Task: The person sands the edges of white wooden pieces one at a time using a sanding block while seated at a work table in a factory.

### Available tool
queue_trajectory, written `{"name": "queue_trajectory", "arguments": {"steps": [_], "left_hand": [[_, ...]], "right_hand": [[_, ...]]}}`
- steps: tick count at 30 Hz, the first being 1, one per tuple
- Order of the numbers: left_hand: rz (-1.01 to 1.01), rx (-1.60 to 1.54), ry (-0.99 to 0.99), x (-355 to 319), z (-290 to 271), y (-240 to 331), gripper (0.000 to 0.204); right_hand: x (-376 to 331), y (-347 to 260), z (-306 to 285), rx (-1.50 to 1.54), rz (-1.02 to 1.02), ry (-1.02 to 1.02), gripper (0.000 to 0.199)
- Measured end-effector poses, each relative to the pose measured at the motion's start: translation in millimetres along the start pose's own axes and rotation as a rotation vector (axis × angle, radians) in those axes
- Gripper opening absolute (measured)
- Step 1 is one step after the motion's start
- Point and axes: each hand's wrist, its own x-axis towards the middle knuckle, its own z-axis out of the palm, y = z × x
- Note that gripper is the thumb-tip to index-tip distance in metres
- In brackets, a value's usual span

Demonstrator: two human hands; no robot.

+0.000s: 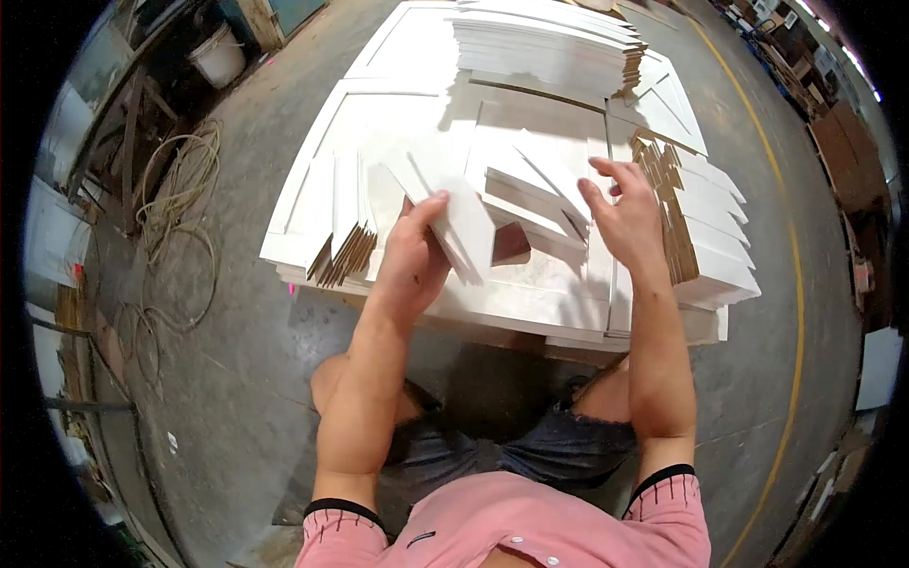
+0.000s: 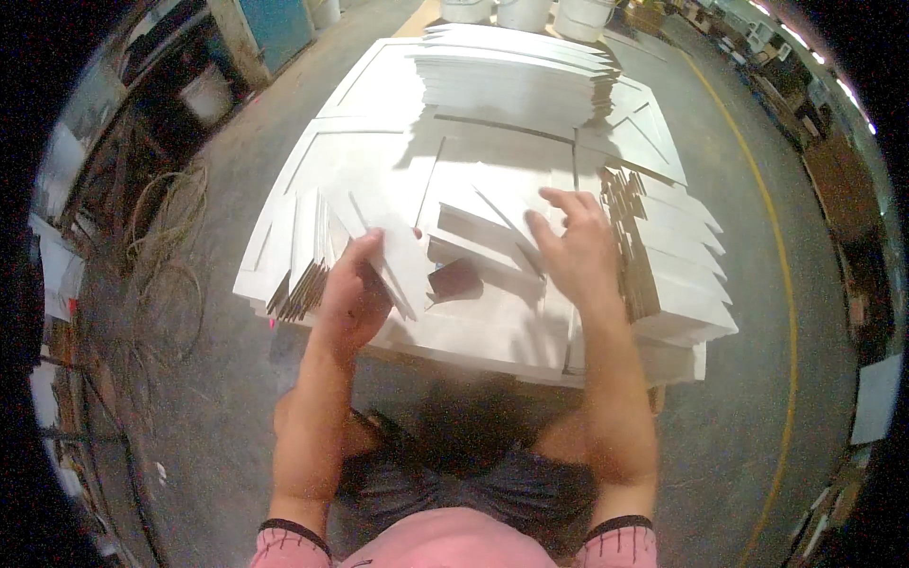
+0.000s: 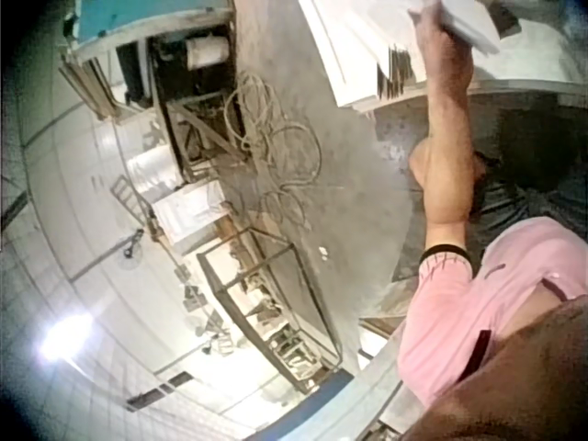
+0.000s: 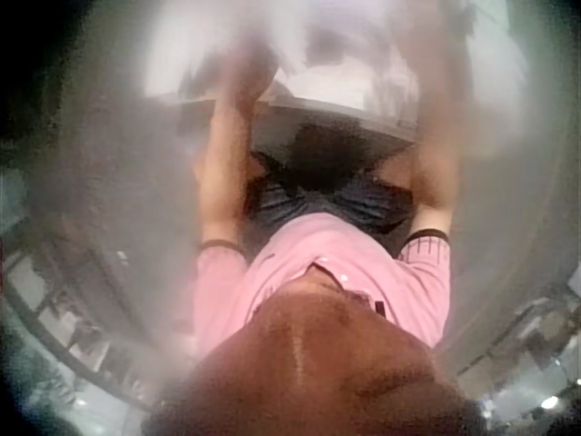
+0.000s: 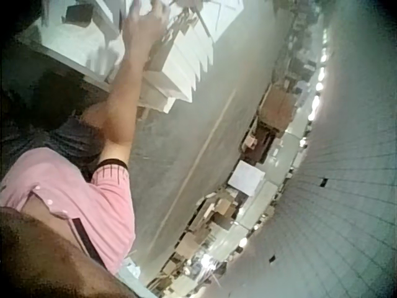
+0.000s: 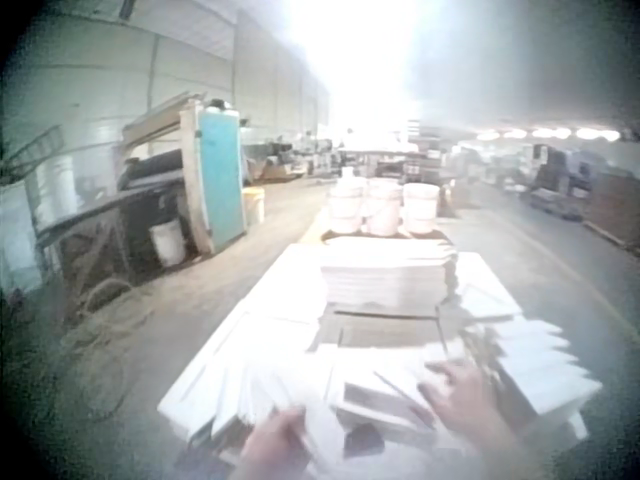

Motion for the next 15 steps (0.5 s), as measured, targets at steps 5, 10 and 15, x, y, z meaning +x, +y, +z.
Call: {"name": "queue_trajectory", "arguments": {"steps": [5,10,15], "left_hand": [[0.142,0.236,0.047,-8,24,-14,0.053],[-0.081,-0.061,-0.091,-5,13,-5,0.05],[0.037,0.097,-0.045,-6,16,-8,0.049]], "right_hand": [[-30,-56,33,0.813,0.153,-0.604,0.05],[-24,-38,46,0.883,0.282,-0.537,0.046],[-26,-39,42,1.07,0.447,-0.558,0.042]]}}
